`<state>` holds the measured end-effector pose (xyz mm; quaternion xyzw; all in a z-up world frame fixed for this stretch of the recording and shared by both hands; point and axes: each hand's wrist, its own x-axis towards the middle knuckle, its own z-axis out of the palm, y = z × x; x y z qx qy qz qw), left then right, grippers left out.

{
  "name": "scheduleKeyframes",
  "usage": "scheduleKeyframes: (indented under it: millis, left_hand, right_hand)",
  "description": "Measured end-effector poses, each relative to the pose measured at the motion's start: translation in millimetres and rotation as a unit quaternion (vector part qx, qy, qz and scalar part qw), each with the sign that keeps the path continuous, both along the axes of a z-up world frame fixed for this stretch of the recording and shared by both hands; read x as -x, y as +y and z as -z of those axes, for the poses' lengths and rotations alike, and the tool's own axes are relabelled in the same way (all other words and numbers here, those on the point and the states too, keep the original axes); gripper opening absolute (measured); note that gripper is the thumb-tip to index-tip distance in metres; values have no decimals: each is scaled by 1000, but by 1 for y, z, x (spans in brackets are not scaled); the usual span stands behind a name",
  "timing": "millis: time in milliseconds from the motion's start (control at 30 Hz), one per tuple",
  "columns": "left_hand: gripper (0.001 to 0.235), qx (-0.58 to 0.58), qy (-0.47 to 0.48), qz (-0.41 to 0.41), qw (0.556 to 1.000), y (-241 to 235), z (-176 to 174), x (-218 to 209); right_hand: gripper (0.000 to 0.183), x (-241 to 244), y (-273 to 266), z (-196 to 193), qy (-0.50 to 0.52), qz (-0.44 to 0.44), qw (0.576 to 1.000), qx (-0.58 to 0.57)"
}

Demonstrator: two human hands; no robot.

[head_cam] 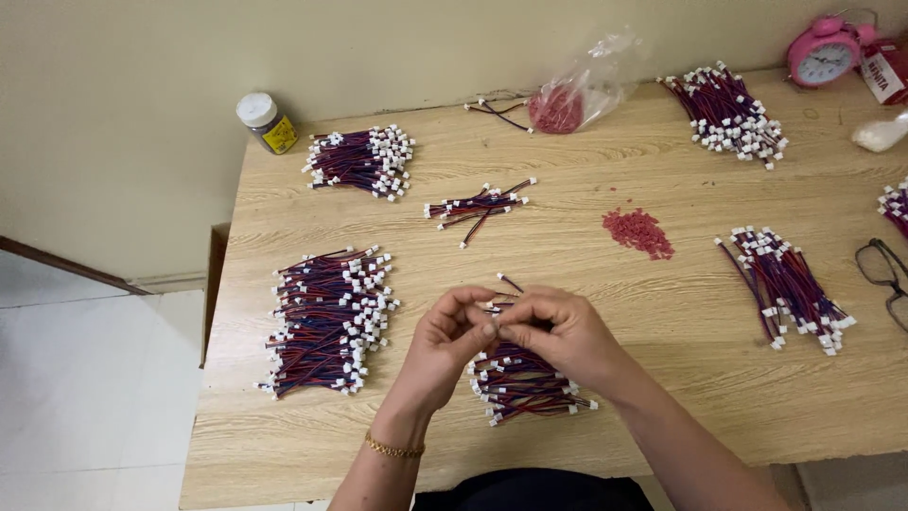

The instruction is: Sorting and inspecting wire cable assemblies on a wooden table in a factory setting

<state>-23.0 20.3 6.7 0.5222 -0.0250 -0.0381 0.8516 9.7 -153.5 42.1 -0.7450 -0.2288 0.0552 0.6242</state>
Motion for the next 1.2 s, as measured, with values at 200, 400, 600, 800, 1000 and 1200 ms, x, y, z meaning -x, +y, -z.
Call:
scheduleKeyframes:
  millis: [200, 400, 600, 800, 1000, 1200]
  left_hand:
    - [40, -16, 15, 48, 999, 16, 15, 4]
    - [28, -16, 6, 111, 994, 17, -25, 5]
    - [39, -339, -3, 58, 939, 11, 43, -63]
    - [29, -620, 62, -141, 769, 32, 55, -130]
    - [24, -695, 65, -164, 697, 41, 102, -173]
    - [26, -675, 71, -122, 724, 42, 81, -158]
  right_hand:
    - [10, 8, -4, 17, 81, -58, 995, -31]
    - [14, 8, -1, 7, 43, -14, 999, -5]
    - [10, -35, -2, 49, -11, 63, 990, 124]
    - [19, -40, -19, 77, -4, 93, 979, 183]
    - [20, -84, -101, 130, 0, 269, 944, 193]
    - [31, -95, -152, 141, -76, 323, 868, 369]
